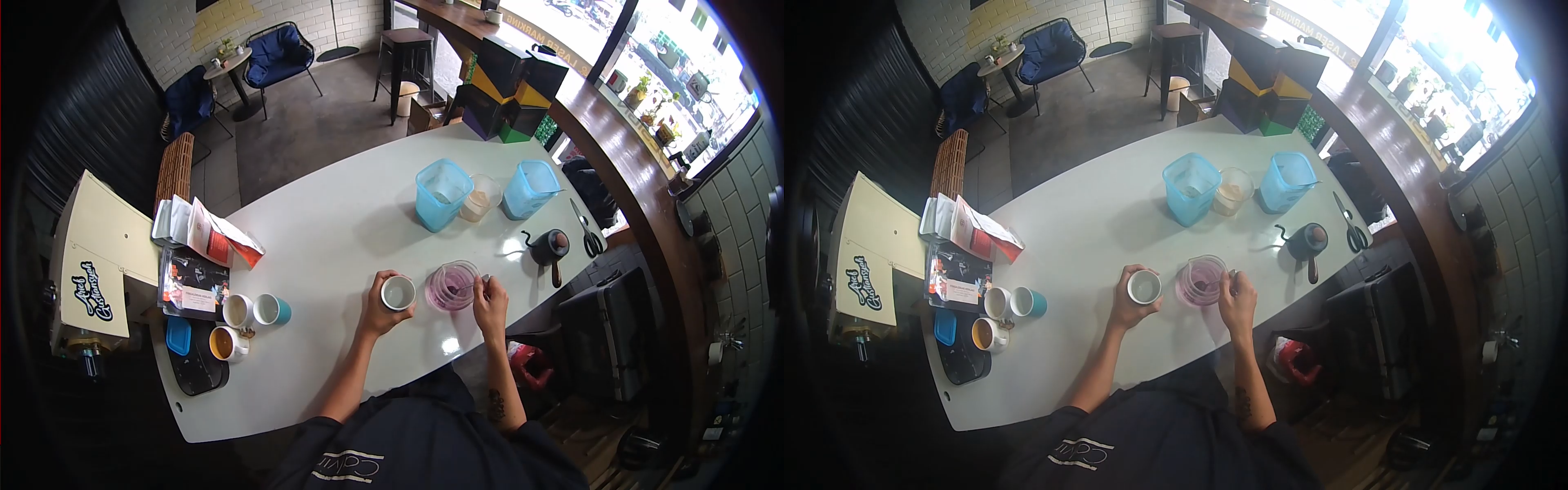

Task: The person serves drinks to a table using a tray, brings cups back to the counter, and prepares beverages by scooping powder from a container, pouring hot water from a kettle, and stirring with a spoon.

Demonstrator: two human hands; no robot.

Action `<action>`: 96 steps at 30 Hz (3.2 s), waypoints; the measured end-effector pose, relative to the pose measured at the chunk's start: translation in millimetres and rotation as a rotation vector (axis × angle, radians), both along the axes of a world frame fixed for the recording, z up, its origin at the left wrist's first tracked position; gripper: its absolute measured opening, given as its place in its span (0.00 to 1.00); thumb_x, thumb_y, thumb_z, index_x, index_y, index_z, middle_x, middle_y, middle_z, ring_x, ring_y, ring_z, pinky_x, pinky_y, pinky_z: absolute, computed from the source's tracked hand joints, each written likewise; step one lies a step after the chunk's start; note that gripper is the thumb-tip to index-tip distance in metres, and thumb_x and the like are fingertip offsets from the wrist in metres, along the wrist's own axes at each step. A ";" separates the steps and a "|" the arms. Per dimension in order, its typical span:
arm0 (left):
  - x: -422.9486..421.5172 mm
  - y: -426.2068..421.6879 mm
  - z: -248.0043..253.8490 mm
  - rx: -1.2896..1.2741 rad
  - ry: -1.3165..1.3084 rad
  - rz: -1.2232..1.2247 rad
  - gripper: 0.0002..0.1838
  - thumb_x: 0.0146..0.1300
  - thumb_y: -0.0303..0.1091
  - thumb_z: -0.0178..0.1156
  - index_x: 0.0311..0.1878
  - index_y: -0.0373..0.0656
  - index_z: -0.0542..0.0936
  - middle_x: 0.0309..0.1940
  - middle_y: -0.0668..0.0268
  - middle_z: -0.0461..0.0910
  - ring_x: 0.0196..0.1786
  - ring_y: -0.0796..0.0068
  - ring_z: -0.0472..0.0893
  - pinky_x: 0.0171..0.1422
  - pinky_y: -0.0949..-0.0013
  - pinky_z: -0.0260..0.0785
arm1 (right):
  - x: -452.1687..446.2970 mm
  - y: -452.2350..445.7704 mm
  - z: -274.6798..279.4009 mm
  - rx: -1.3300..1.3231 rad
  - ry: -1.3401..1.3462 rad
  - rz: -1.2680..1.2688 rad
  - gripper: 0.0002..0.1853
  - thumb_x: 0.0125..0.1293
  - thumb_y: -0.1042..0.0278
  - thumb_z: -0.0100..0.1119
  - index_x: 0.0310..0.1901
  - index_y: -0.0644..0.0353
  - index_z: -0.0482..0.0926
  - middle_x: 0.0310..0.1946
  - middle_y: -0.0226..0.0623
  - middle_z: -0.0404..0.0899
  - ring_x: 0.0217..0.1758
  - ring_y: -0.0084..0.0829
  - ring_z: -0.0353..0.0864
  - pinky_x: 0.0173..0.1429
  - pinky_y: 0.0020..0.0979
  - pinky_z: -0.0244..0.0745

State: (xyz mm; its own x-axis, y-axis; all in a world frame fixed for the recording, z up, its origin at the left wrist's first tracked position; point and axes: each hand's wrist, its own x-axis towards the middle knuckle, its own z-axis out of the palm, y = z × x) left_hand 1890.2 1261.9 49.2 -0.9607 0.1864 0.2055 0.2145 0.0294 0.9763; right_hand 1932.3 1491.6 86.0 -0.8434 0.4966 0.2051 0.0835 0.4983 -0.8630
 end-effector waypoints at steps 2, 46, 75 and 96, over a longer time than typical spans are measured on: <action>-0.2 -0.2 -0.3 0.003 0.007 0.000 0.34 0.43 0.31 0.78 0.54 0.43 0.71 0.44 0.66 0.83 0.48 0.74 0.83 0.56 0.68 0.76 | -0.2 2.2 -6.3 -0.046 -0.044 -0.034 0.22 0.70 0.63 0.63 0.22 0.65 0.67 0.15 0.31 0.63 0.22 0.21 0.61 0.27 0.32 0.58; 3.2 -6.6 11.0 -0.077 -0.018 -0.002 0.35 0.45 0.38 0.79 0.56 0.44 0.72 0.44 0.63 0.84 0.47 0.69 0.85 0.53 0.66 0.78 | -58.8 -39.1 138.6 0.419 -0.121 0.617 0.20 0.48 0.63 0.73 0.21 0.68 0.71 0.19 0.41 0.74 0.22 0.34 0.73 0.32 0.35 0.69; 0.4 -4.0 -5.9 0.063 0.000 -0.054 0.37 0.45 0.36 0.78 0.57 0.43 0.69 0.45 0.64 0.82 0.46 0.74 0.83 0.53 0.68 0.76 | -69.1 -57.5 176.0 0.671 -0.129 0.796 0.16 0.46 0.62 0.72 0.29 0.67 0.80 0.25 0.44 0.80 0.36 0.42 0.77 0.45 0.41 0.73; 0.3 -4.0 -7.0 0.044 -0.037 -0.069 0.38 0.45 0.34 0.79 0.58 0.43 0.68 0.45 0.65 0.80 0.48 0.75 0.81 0.55 0.68 0.75 | -65.9 -54.6 194.2 0.688 -0.130 0.771 0.15 0.47 0.62 0.72 0.27 0.66 0.79 0.24 0.43 0.80 0.35 0.41 0.78 0.46 0.41 0.73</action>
State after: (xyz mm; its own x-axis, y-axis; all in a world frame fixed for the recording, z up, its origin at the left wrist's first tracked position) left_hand 1890.5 1258.0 42.2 -0.9530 0.2439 0.1797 0.1785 -0.0269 0.9836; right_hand 1866.4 1437.0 280.2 -0.9179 -0.3767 0.1249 -0.3951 0.8367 -0.3792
